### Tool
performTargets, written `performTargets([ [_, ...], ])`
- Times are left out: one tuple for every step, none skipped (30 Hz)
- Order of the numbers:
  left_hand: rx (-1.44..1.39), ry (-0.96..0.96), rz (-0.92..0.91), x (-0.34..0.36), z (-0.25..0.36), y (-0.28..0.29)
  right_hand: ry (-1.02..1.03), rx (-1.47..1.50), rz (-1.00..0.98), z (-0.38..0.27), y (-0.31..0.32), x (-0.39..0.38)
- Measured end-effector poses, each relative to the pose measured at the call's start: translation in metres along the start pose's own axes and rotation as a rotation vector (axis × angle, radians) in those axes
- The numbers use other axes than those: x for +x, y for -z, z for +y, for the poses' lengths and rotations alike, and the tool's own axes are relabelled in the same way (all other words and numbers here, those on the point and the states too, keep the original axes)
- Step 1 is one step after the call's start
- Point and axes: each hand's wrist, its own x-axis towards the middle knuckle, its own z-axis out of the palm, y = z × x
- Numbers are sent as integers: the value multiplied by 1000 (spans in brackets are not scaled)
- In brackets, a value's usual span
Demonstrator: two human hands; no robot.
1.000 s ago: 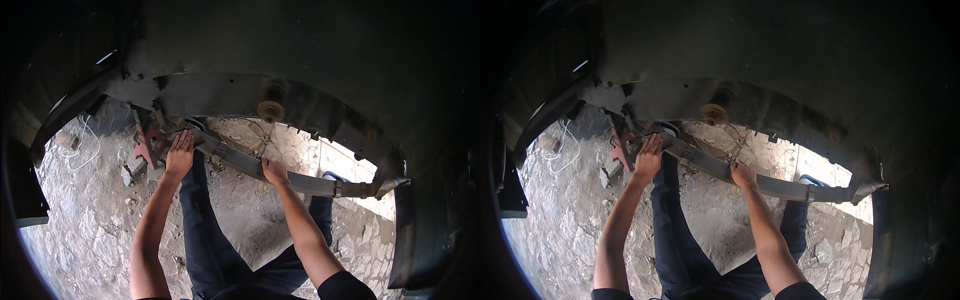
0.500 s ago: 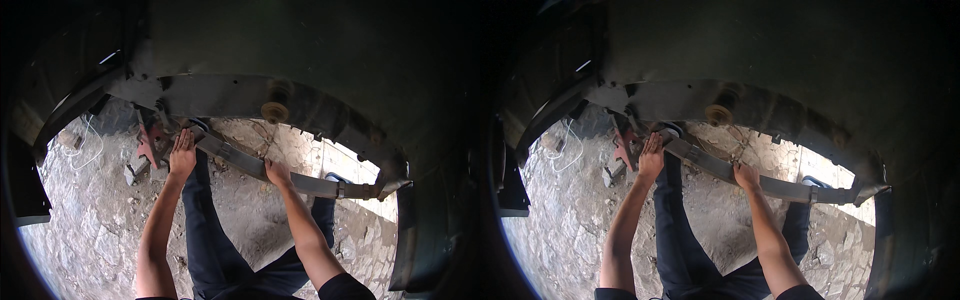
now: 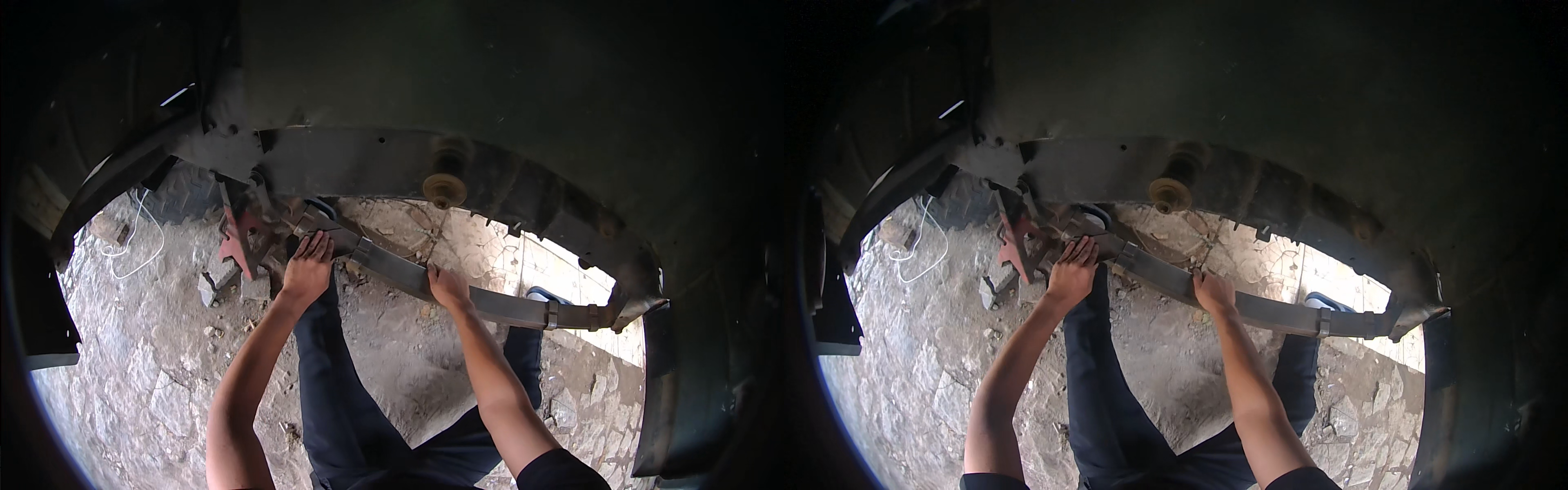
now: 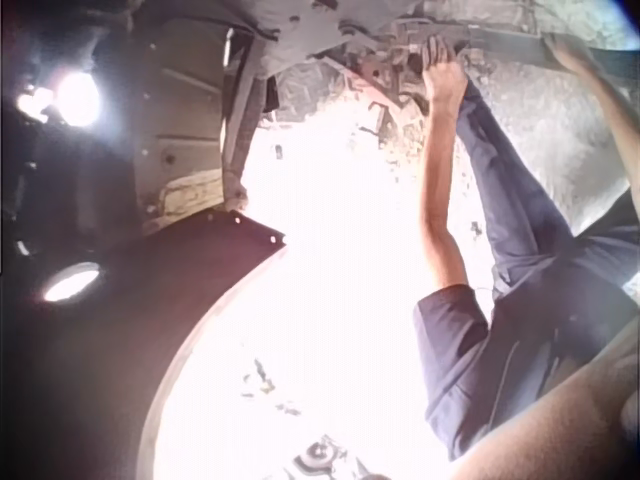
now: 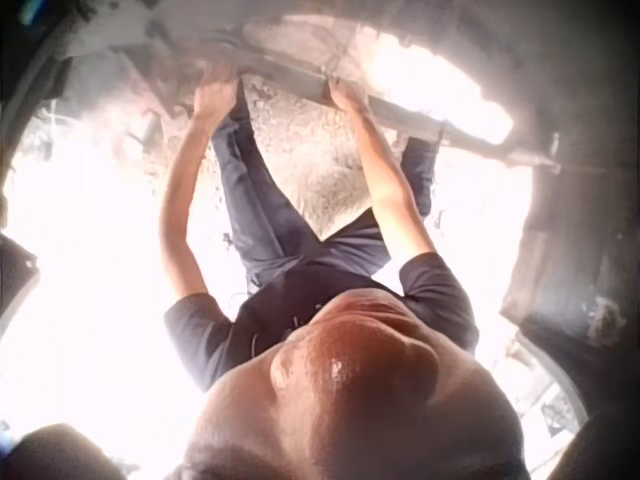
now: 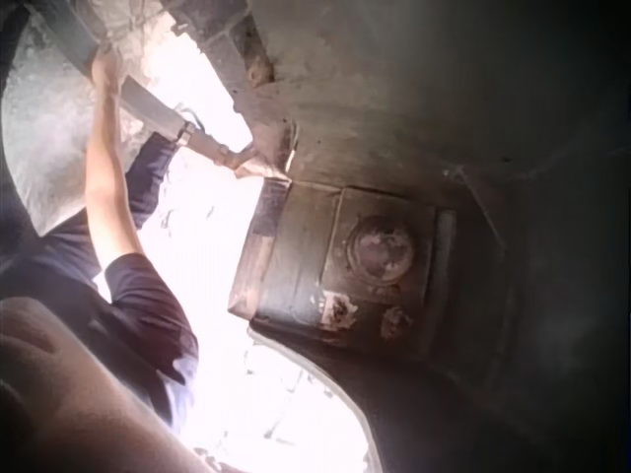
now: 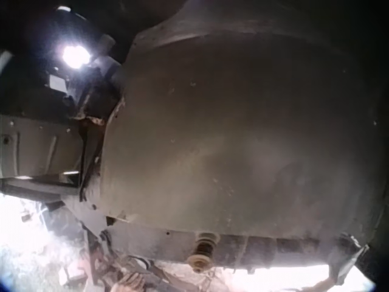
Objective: The person works under a vehicle, repeatedly rubbing a metal bar with a sanding block to smooth or clean its surface. The hands move back and forth along the bar while the person remains in a crouched position beneath the car.
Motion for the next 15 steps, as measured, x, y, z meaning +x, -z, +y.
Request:
performTargets([
  [-53, 72, 29, 2, 3, 4, -3, 4, 2, -1, 2, -1],
  [-106, 144, 59, 9, 3, 8, -7, 7, 4, -2, 4, -1],
  [-161, 214, 73, 10, 7, 8, -8, 2, -9, -4, 5, -1],
  [-42, 122, 91, 1, 17, 3, -8, -1, -34, -9, 6, -2],
  [-60, 91, 60, -7, 27, -2, -7, -5, -58, -12, 5, -2],
  [-90, 57, 42, -7, 39, -7, -13, -19, -43, -7, 5, -2],
  [-108, 25, 24, -7, 43, -6, -10, -26, -27, -4, 3, -1],
  [-41, 32, -21, -1, 36, -4, -7, -33, -10, -2, 1, 0],
  [-56, 117, 60, 4, 30, -4, -8, -26, -15, -1, -1, -1],
  [-83, 173, 100, 7, 26, -7, -2, -21, -15, -2, 1, 0],
  [-110, 230, 139, 6, 27, -10, 3, -17, -14, -3, 0, 1],
  [-135, 176, 116, 3, 38, -14, 17, -6, 18, 0, -3, 1],
  [-157, 127, 96, 2, 51, -18, 16, -12, 4, -1, -4, 1],
  [-181, 77, 77, -1, 60, -21, 15, -18, -11, -1, -5, 0],
  [-180, 111, 39, 5, 66, -16, 3, -26, -19, 2, -2, 0],
])
